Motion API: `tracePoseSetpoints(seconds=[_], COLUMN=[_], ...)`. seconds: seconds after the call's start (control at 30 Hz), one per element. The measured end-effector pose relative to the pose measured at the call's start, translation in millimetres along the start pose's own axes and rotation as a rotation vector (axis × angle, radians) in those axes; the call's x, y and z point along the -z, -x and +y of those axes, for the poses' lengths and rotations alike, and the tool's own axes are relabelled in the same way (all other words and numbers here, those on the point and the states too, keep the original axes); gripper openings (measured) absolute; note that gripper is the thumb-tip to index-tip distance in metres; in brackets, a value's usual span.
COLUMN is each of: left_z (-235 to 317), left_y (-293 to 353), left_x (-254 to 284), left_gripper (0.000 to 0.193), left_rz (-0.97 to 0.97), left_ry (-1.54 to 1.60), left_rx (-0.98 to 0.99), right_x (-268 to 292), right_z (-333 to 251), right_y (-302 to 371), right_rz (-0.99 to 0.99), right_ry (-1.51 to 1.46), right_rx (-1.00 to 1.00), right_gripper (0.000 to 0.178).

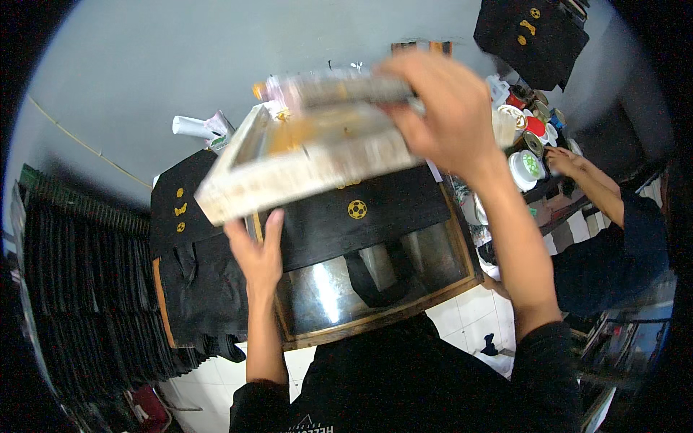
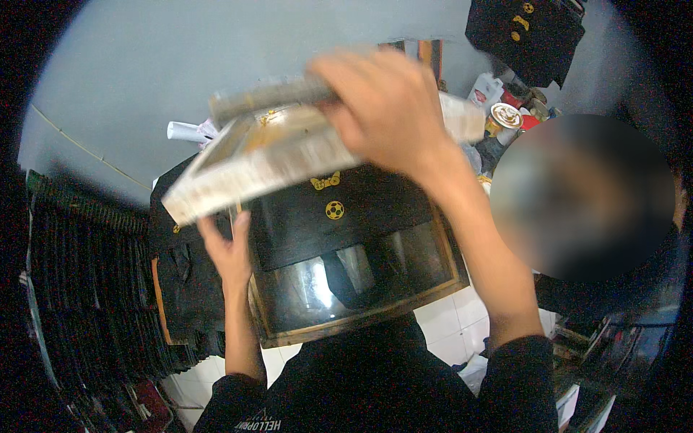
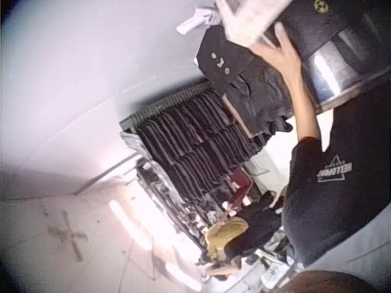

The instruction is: The person performs screen printing on black bags by positioning each bag on a base, lowering a screen over it, and applying yellow ink across the screen using a squeegee.

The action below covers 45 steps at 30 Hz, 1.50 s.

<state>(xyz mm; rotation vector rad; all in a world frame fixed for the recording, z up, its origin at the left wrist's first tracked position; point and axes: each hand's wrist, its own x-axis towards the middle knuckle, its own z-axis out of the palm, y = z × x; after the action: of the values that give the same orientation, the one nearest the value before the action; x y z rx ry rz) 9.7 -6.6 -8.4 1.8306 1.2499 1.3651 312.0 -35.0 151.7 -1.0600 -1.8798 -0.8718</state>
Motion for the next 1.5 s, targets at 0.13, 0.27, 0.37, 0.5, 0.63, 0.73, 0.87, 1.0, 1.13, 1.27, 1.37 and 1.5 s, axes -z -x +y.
tracePoseSetpoints(seconds=[0.13, 0.27, 0.37, 0.5, 0.63, 0.73, 0.87, 1.0, 1.13, 1.27, 1.37, 1.5], left_z=[-52, -60, -42, -20, -14, -32, -105, -168, -188, -196, -209, -193], left_y=[17, 62, 82, 144, 163, 155, 144, 157, 151, 136, 134, 128], left_x=[-24, -25, -21, 17, 23, 51, 104, 103, 105, 139, 167, 183], left_gripper=[0.074, 0.078, 0.080, 0.078, 0.073, 0.058, 0.056, 0.077, 0.077, 0.048, 0.039, 0.042], left_rz=[-0.329, -0.498, -0.558, -0.528, -0.537, -0.198, -0.016, -0.288, -0.356, -0.128, 0.079, 0.091], left_ry=[-0.456, -0.732, -0.707, -0.797, -0.482, -0.292, -0.404, -0.937, -0.837, -0.315, 0.076, 0.299], left_rx=[-0.057, -0.045, -0.041, 0.004, 0.044, 0.043, 0.364, 0.305, 0.380, 0.605, 0.816, 0.996], right_x=[7, -20, -18, -61, -40, -37, -45, -42, -43, -29, -28, -42], right_z=[30, 56, 76, 87, 99, 77, 80, 72, 94, 79, 80, 80], right_y=[-69, -108, -121, -142, -141, -146, -151, -157, -156, -155, -157, -151], right_rz=[-0.372, -0.259, -0.257, -0.242, -0.246, -0.247, -0.195, -0.226, -0.219, -0.244, -0.221, -0.230], right_ry=[-0.133, -0.073, -0.022, -0.447, -0.422, -0.362, -0.492, -0.378, -0.441, -0.289, -0.315, -0.320], right_rx=[-0.324, -0.303, -0.322, -0.350, -0.477, -0.476, -0.412, -0.424, -0.442, -0.499, -0.480, -0.475], right_gripper=[0.028, 0.026, 0.032, 0.043, 0.049, 0.045, 0.038, 0.033, 0.032, 0.034, 0.033, 0.033])
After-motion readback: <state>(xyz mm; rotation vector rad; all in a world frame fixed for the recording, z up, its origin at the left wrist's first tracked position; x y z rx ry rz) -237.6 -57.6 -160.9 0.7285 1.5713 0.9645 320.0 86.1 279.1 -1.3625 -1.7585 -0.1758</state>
